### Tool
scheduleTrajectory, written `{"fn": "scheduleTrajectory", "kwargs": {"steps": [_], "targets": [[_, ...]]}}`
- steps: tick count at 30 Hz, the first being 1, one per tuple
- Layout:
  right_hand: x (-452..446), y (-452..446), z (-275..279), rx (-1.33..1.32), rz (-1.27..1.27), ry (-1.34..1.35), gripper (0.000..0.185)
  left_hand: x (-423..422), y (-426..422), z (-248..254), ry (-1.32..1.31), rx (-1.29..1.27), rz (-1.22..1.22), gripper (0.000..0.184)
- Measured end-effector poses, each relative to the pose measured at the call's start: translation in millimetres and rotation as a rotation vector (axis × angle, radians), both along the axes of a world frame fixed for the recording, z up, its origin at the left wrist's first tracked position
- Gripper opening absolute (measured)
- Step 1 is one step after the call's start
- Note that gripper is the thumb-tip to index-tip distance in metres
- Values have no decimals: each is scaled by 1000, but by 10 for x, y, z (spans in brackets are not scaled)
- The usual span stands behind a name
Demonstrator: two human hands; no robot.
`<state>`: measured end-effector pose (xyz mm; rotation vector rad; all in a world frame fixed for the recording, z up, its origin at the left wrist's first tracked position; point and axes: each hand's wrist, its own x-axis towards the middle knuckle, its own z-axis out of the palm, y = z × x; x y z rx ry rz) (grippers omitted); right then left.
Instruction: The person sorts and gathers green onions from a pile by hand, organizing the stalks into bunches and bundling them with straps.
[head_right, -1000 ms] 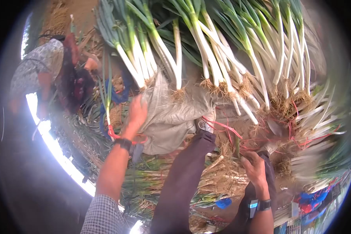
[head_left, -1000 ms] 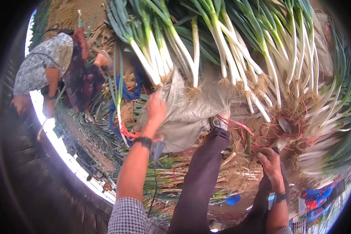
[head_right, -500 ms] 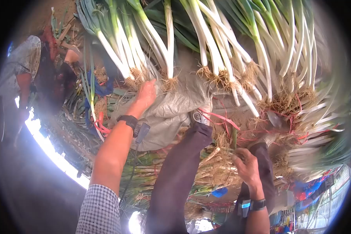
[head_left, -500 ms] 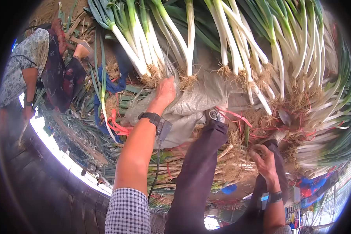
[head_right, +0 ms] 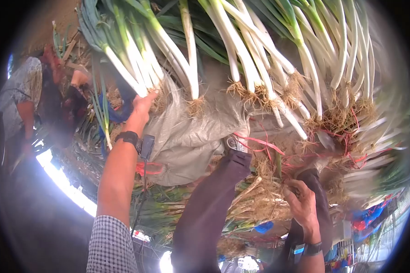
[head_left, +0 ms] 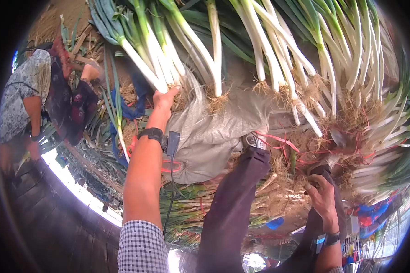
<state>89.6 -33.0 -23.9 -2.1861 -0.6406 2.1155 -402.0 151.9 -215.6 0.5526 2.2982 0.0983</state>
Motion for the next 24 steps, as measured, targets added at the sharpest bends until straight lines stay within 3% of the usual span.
{"fn": "scheduleTrajectory", "kwargs": {"steps": [2,5,7,10,16,20,21,22,24], "targets": [[4,-56,2,6,-5,-11,27,-76,-65,-77,-73,34,6,66],[0,-58,10,22,9,-16,26,-296,-103,-64,78,1,-85,56],[16,-134,8,59,-5,-2,25,-355,-35,201,163,-39,-80,51],[-56,-126,-9,45,23,-9,25,-808,30,681,50,26,-12,43],[-146,-114,-69,49,81,55,26,-652,449,1844,144,64,-234,43],[-97,-225,-186,96,133,19,29,678,438,2138,287,260,-578,24],[-132,-199,-194,76,111,31,29,963,300,1968,262,330,-607,22],[-159,-168,-187,55,89,37,30,1240,182,1785,238,221,-836,38],[-100,-169,-127,20,90,25,30,1818,-47,1441,-101,167,-1190,36]]}}
